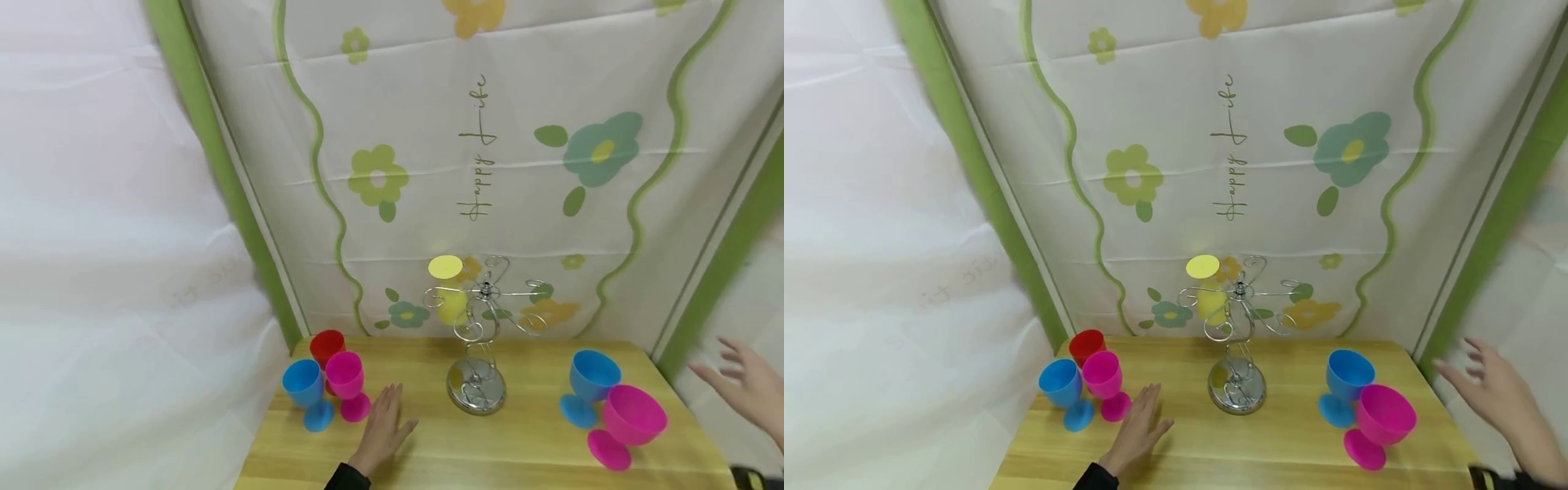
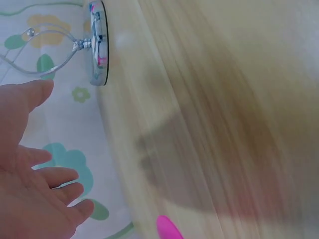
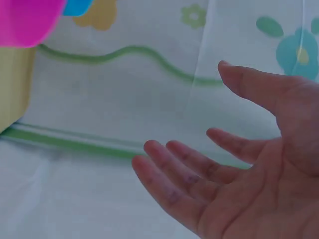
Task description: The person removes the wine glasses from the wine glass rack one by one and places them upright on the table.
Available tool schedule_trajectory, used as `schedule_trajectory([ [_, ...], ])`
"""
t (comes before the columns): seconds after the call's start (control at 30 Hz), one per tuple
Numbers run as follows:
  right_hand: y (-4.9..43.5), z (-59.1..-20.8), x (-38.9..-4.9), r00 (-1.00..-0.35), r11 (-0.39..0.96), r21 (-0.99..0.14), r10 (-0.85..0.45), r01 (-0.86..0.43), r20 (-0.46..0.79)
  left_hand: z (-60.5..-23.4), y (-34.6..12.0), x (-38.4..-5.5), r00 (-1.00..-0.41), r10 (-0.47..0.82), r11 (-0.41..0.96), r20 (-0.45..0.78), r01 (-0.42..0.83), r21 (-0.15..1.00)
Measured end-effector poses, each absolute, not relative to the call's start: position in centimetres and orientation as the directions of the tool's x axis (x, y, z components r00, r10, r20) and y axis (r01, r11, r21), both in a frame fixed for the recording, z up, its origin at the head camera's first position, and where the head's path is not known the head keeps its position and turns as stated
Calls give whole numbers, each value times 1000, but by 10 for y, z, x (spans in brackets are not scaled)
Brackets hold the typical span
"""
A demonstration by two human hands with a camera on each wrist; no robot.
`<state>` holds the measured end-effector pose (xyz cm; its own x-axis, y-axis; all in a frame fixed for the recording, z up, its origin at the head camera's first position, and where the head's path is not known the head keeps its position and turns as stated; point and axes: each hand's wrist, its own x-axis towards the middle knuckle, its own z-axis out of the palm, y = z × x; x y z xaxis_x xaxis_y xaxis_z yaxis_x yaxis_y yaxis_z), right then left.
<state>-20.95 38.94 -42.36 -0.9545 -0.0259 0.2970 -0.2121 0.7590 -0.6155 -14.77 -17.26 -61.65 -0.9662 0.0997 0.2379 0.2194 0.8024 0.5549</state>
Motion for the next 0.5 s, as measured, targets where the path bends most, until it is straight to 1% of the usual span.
schedule_trajectory([
  [0.07, 378, -399, -235, -944, 815, -503, -149, -287, 296, -616, -172, -148, -965, 107, 799, 240, 227, 557],
  [0.13, 359, -381, -256, -932, 833, -441, -224, -335, 286, -615, -171, -148, -964, 112, 796, 241, 232, 560],
  [0.27, 300, -348, -285, -878, 780, -419, -342, -464, 336, -615, -170, -150, -961, 107, 798, 257, 237, 554],
  [0.37, 248, -328, -297, -830, 745, -383, -418, -546, 369, -614, -169, -152, -958, 108, 798, 267, 244, 551],
  [0.5, 189, -312, -305, -776, 703, -334, -528, -627, 345, -613, -168, -155, -956, 114, 799, 270, 250, 547],
])
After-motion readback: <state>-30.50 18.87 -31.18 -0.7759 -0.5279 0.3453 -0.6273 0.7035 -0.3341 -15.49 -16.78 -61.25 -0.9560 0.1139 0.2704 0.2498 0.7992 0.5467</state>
